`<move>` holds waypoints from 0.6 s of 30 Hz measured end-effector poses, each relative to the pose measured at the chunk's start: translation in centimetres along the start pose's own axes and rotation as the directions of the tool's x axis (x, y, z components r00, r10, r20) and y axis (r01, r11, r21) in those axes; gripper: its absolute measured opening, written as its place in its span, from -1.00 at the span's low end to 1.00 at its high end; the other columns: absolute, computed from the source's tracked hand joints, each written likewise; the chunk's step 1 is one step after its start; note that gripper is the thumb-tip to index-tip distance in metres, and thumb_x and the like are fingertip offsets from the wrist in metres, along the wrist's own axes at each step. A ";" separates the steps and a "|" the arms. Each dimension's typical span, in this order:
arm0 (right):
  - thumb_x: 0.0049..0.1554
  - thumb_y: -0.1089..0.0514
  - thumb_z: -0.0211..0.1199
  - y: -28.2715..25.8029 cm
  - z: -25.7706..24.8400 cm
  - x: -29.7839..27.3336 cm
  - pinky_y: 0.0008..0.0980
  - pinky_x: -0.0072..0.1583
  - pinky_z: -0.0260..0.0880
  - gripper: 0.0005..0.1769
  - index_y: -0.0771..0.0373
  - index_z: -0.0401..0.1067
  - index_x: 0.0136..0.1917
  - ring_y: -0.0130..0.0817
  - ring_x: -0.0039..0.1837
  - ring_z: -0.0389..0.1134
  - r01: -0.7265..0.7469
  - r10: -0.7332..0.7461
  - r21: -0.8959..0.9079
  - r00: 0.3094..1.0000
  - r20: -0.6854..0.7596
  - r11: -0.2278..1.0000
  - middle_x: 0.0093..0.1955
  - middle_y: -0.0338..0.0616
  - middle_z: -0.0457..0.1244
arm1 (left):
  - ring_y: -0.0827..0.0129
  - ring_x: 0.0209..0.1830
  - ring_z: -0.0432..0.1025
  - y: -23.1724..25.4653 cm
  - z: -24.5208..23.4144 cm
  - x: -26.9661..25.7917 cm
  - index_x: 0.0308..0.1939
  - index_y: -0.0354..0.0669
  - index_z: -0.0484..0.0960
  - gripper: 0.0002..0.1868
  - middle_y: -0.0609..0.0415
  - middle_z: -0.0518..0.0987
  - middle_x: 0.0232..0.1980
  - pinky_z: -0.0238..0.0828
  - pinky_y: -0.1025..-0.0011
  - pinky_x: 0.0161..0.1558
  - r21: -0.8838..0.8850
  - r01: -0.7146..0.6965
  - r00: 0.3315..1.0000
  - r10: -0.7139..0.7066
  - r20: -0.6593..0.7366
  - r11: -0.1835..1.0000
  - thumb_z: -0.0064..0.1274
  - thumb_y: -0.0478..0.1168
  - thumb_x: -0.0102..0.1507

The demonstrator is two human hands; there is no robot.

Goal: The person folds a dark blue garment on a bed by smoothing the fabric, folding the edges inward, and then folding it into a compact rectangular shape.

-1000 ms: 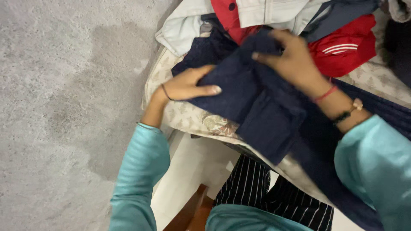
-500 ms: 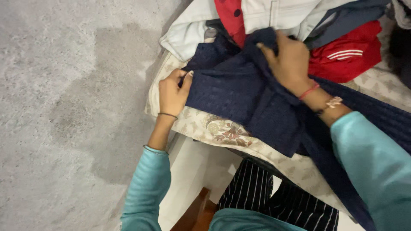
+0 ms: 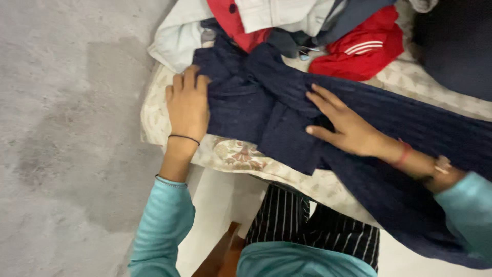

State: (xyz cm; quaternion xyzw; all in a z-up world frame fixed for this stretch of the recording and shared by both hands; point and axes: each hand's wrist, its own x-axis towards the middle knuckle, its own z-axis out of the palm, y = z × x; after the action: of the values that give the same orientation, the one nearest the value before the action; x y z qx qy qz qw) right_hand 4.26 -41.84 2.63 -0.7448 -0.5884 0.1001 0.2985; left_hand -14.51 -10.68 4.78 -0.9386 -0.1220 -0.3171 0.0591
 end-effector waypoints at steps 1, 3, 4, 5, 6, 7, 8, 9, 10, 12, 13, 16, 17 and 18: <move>0.18 -0.04 0.23 -0.3 -0.7 -1.4 -0.09 0.53 -0.05 -0.16 0.37 0.05 0.58 0.07 0.66 -0.11 0.004 -0.004 0.004 1.000 0.021 1.000 0.67 0.24 -0.15 | 0.06 0.13 0.40 1.1 -0.5 0.5 0.02 -0.06 0.56 -0.59 0.03 0.53 0.23 0.36 0.09 0.07 -0.032 -0.071 0.997 0.070 -0.025 0.997 0.15 -0.34 0.08; 0.17 -0.04 0.22 -0.8 -1.9 -3.8 -0.12 0.52 -0.01 -0.20 0.33 0.10 0.56 0.01 0.65 -0.06 -0.058 0.056 0.039 0.996 0.065 0.998 0.67 0.14 -0.11 | 0.07 0.14 0.43 4.0 -1.1 1.5 0.04 -0.10 0.58 -0.68 0.06 0.53 0.20 0.38 0.09 0.08 -0.389 -0.160 0.984 0.177 0.008 0.907 0.17 -0.28 0.20; 0.17 -0.04 0.21 -1.1 -2.2 -4.8 -0.13 0.51 0.01 -0.22 0.31 0.12 0.55 -0.02 0.64 -0.03 -0.088 0.083 0.057 0.993 0.087 0.995 0.67 0.09 -0.09 | 0.02 0.15 0.41 5.5 -1.3 1.9 0.09 -0.17 0.56 -0.63 -0.02 0.50 0.21 0.38 0.10 0.11 -0.510 -0.229 0.965 0.263 -0.006 0.829 0.21 -0.24 0.22; 0.16 -0.03 0.23 -1.5 -2.3 -5.9 -0.13 0.50 0.03 -0.27 0.30 0.18 0.51 -0.02 0.62 -0.01 -0.082 0.080 0.025 0.994 0.072 0.996 0.65 0.08 -0.05 | -0.03 0.16 0.39 6.9 -1.4 2.2 0.15 -0.24 0.54 -0.57 -0.11 0.48 0.22 0.38 0.11 0.14 -0.619 -0.289 0.938 0.345 -0.031 0.730 0.24 -0.20 0.23; 0.15 -0.02 0.25 -1.9 -2.4 -6.8 -0.12 0.48 0.05 -0.31 0.29 0.24 0.47 -0.01 0.61 0.01 -0.075 0.076 -0.007 0.996 0.056 0.997 0.63 0.07 -0.02 | -0.02 0.10 0.41 8.1 -1.4 2.6 0.19 -0.21 0.55 -0.50 -0.10 0.50 0.22 0.40 0.14 0.09 -0.614 -0.323 0.915 0.405 -0.007 0.720 0.23 -0.24 0.17; 0.13 -0.01 0.26 -2.3 -2.6 -7.7 -0.12 0.47 0.08 -0.35 0.28 0.31 0.43 0.00 0.60 0.03 -0.070 0.071 -0.040 0.997 0.039 0.997 0.61 0.07 0.02 | 0.00 0.05 0.43 9.1 -1.2 3.0 0.24 -0.18 0.56 -0.42 -0.10 0.52 0.23 0.42 0.17 0.03 -0.609 -0.358 0.886 0.462 0.016 0.708 0.23 -0.28 0.11; 0.12 -0.01 0.28 -2.8 -2.7 -8.5 -0.14 0.43 0.15 -0.42 0.24 0.36 0.35 -0.02 0.54 0.10 -0.074 0.076 -0.079 0.997 0.014 0.994 0.55 0.04 0.09 | 0.01 0.00 0.45 9.7 -0.9 3.3 0.28 -0.15 0.57 -0.33 -0.09 0.54 0.23 0.44 0.20 -0.02 -0.607 -0.391 0.854 0.519 0.042 0.692 0.22 -0.32 0.05; 0.11 -0.02 0.30 -3.4 -2.9 -9.2 -0.16 0.40 0.22 -0.49 0.20 0.42 0.28 -0.05 0.49 0.18 -0.080 0.079 -0.117 0.997 -0.010 0.990 0.48 0.00 0.16 | 0.04 -0.04 0.47 9.8 -0.4 3.8 0.19 -0.13 0.58 -0.46 -0.07 0.54 0.15 0.45 0.22 -0.05 -0.662 -0.358 0.843 0.533 0.074 0.658 0.22 -0.34 0.10; 0.10 -0.02 0.31 -3.9 -3.1 -10.0 -0.19 0.36 0.29 -0.56 0.17 0.48 0.21 -0.07 0.43 0.25 -0.083 0.079 -0.155 0.996 -0.033 0.984 0.41 -0.03 0.23 | 0.08 -0.08 0.49 9.6 0.3 4.4 0.11 -0.12 0.59 -0.58 -0.04 0.54 0.06 0.46 0.24 -0.08 -0.712 -0.319 0.831 0.545 0.107 0.626 0.22 -0.37 0.16; 0.04 -0.07 0.35 -5.4 -3.4 -11.4 -0.22 0.22 0.39 -0.53 0.21 0.47 0.15 -0.09 0.26 0.35 -0.130 0.113 -0.166 0.988 -0.105 0.977 0.23 -0.03 0.27 | 0.16 -0.14 0.52 9.2 1.5 4.8 -0.01 -0.12 0.59 -0.73 -0.01 0.53 -0.06 0.47 0.29 -0.13 -0.788 -0.253 0.838 0.534 0.112 0.562 0.22 -0.41 0.23; 0.00 -0.09 0.37 -6.1 -3.5 -11.8 -0.23 0.15 0.44 -0.51 0.23 0.47 0.11 -0.10 0.17 0.39 -0.153 0.130 -0.172 0.981 -0.141 0.973 0.14 -0.03 0.29 | 0.19 -0.17 0.53 8.8 2.0 4.9 -0.05 -0.14 0.59 -0.75 0.00 0.52 -0.10 0.48 0.30 -0.14 -0.817 -0.230 0.858 0.506 0.087 0.529 0.22 -0.43 0.24; -0.07 -0.12 0.43 -7.2 -3.5 -12.8 -0.22 -0.01 0.48 -0.41 0.23 0.48 0.15 -0.08 0.02 0.43 -0.220 0.213 -0.209 0.975 -0.057 0.953 0.06 -0.05 0.31 | 0.24 -0.26 0.52 7.1 2.7 5.1 -0.10 -0.18 0.61 -0.80 -0.01 0.49 -0.16 0.46 0.33 -0.21 -0.818 -0.147 0.917 0.387 0.098 0.556 0.20 -0.48 0.24; -0.06 -0.12 0.43 -7.5 -3.4 -13.1 -0.21 0.01 0.48 -0.42 0.25 0.48 0.13 -0.07 0.02 0.43 -0.156 0.142 -0.228 0.987 -0.077 0.961 0.06 -0.03 0.31 | 0.24 -0.30 0.51 6.7 2.8 5.1 -0.12 -0.19 0.63 -0.80 -0.02 0.49 -0.17 0.44 0.34 -0.24 -0.805 -0.111 0.933 0.340 0.117 0.583 0.19 -0.50 0.24; -0.06 -0.11 0.42 -7.6 -3.0 -13.0 -0.21 0.02 0.48 -0.43 0.27 0.48 0.11 -0.06 0.03 0.43 -0.083 0.060 -0.247 0.993 -0.102 0.965 0.06 -0.02 0.31 | 0.23 -0.24 0.52 6.3 2.9 5.3 -0.11 -0.18 0.63 -0.77 -0.02 0.49 -0.15 0.46 0.32 -0.19 -0.776 -0.150 0.957 0.287 0.041 0.612 0.15 -0.53 0.24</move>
State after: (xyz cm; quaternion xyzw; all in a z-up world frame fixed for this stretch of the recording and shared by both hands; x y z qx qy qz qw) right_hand -4.20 -53.95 6.67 -0.8012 -0.5544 0.0008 0.2253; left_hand -7.07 -15.16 5.57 -0.9048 0.1349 -0.2524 -0.3154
